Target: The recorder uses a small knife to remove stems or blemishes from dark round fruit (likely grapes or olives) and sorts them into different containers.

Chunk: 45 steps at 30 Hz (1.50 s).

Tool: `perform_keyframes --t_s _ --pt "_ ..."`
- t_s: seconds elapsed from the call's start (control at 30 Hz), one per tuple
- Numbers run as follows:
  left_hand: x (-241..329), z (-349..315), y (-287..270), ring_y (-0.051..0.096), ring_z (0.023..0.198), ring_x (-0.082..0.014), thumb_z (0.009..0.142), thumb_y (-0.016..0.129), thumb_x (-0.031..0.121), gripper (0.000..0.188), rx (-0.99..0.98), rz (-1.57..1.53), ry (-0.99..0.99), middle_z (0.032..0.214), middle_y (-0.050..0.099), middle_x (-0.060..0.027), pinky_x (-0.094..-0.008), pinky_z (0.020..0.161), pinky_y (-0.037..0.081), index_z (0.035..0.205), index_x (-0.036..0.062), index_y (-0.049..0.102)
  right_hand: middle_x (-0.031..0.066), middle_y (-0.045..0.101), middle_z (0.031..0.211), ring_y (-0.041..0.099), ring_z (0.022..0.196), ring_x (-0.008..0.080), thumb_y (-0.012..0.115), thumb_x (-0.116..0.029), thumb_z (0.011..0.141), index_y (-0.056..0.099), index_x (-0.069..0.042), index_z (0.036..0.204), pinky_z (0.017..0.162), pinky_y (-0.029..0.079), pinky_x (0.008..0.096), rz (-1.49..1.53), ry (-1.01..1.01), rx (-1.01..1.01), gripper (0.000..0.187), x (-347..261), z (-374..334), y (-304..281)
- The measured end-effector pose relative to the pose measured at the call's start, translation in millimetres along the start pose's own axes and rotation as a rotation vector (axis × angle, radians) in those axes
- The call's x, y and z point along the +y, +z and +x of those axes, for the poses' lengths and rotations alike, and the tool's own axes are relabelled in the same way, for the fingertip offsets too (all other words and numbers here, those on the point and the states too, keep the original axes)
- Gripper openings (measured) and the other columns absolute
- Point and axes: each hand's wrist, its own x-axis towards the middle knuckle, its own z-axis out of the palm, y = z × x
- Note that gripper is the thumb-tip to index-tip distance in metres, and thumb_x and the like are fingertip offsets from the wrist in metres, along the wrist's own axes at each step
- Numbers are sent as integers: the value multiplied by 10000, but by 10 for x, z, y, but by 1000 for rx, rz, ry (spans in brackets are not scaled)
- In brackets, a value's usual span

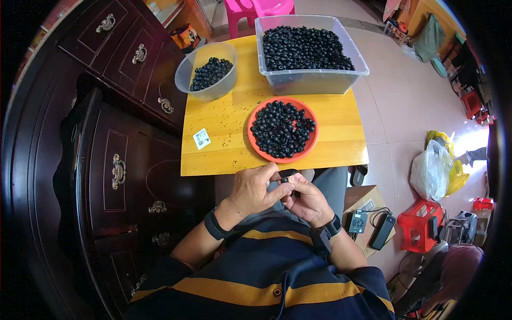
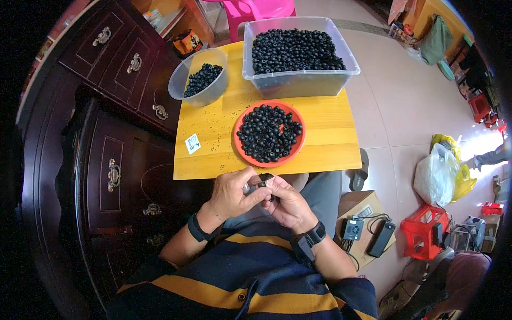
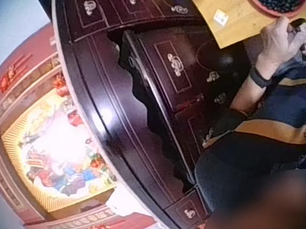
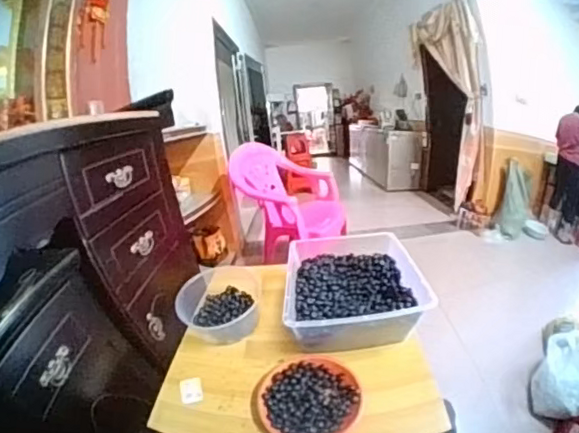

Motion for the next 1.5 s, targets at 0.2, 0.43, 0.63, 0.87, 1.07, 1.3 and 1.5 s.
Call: perform_keyframes --t_s 0.2,0.43,0.63,0.87,1.07,1.3,1.5 --pt "-24 -16 -9 651 606 -282 846 682 440 396 -24 21 -17 660 643 -87 -383 525 479 771 68 571 17 615 888 596 741 102 604 -108 933 569 -74 1050 652 495 251 17 -2 -8 127 34 34 -88" --pt "-94 -20 6 660 592 -263 875 679 374 353 -93 81 -4 643 645 -87 -349 521 489 765 47 604 10 595 870 581 719 93 578 -90 949 584 -59 1035 661 513 237 -5 -7 56 91 7 60 -35" --pt "-41 25 -85 636 575 -195 825 745 247 260 -51 -89 -85 672 636 -71 -312 542 486 939 41 634 2 602 883 590 721 79 580 -112 956 583 -64 1028 657 519 228 38 -3 22 87 14 99 -3" --pt "-64 64 -152 626 573 -196 805 736 182 261 -67 -132 -82 672 623 -88 -317 540 479 993 37 627 -2 610 887 600 741 83 577 -138 964 582 -83 1004 661 524 229 9 34 30 68 15 114 17" --pt "-181 356 -577 632 636 -358 805 688 291 262 -377 208 -98 689 638 -133 -447 590 489 786 47 595 108 657 1077 646 864 168 551 -183 978 593 -55 1119 757 560 294 30 193 134 194 63 76 -80" --pt "-358 884 -1269 599 709 -127 870 702 255 473 396 207 -91 807 638 -94 -284 637 497 1191 -62 559 172 593 1247 598 1109 257 543 -240 979 565 -3 1209 935 508 390 82 183 84 331 17 46 3" --pt "-75 443 -610 612 624 -151 825 711 205 337 -154 82 -236 674 605 -80 -321 595 485 1100 28 632 147 597 1236 586 1125 263 531 -286 980 558 -19 1217 959 481 410 70 181 79 358 4 52 25"
